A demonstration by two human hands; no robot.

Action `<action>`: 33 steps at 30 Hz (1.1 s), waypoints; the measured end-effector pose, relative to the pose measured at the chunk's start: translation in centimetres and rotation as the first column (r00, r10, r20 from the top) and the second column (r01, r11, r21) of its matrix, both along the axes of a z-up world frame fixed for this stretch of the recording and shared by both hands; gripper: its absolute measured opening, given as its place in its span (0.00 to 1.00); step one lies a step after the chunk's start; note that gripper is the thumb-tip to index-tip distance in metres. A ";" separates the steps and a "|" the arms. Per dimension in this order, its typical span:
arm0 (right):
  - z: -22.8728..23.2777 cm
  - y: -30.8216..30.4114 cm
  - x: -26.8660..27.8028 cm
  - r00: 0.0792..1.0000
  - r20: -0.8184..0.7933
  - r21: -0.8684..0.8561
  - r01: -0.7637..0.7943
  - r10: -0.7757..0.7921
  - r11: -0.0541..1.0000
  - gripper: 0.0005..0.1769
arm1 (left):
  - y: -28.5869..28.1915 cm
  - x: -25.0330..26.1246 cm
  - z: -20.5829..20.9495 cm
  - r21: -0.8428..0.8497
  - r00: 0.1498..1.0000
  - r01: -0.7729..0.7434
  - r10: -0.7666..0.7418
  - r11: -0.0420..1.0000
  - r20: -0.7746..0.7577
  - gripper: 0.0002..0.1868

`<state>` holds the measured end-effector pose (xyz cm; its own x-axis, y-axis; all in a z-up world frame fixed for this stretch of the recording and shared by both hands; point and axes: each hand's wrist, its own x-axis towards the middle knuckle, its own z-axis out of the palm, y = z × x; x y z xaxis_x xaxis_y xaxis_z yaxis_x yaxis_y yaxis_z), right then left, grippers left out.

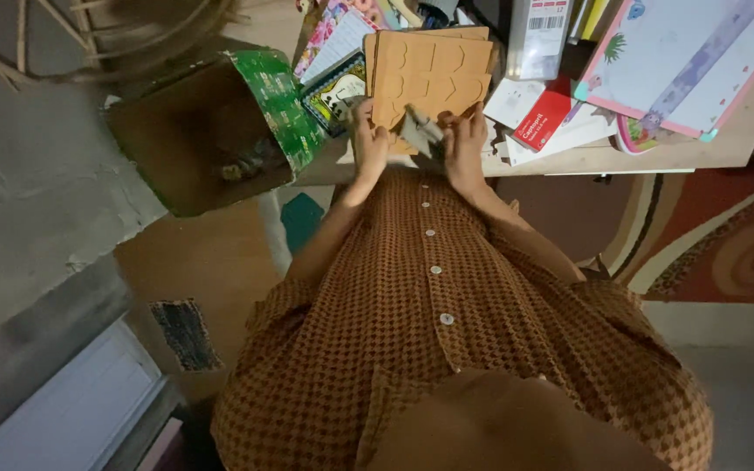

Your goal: Wipe a wooden alphabet puzzle board with a cloth and put it away in a box.

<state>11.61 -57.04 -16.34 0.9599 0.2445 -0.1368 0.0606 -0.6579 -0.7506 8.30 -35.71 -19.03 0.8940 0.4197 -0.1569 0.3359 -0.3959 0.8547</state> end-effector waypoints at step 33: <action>-3.5 -3.5 -0.2 0.997 -0.069 0.073 0.023 -0.018 0.997 0.24 | 2.3 1.2 -2.1 0.096 0.975 -0.060 0.037 0.994 0.220 0.12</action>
<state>11.45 -60.55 -19.87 0.9541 0.2365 -0.1839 -0.0051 -0.6009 -0.7993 9.49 -33.39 -21.17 0.8801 0.4672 0.0847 0.1675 -0.4724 0.8653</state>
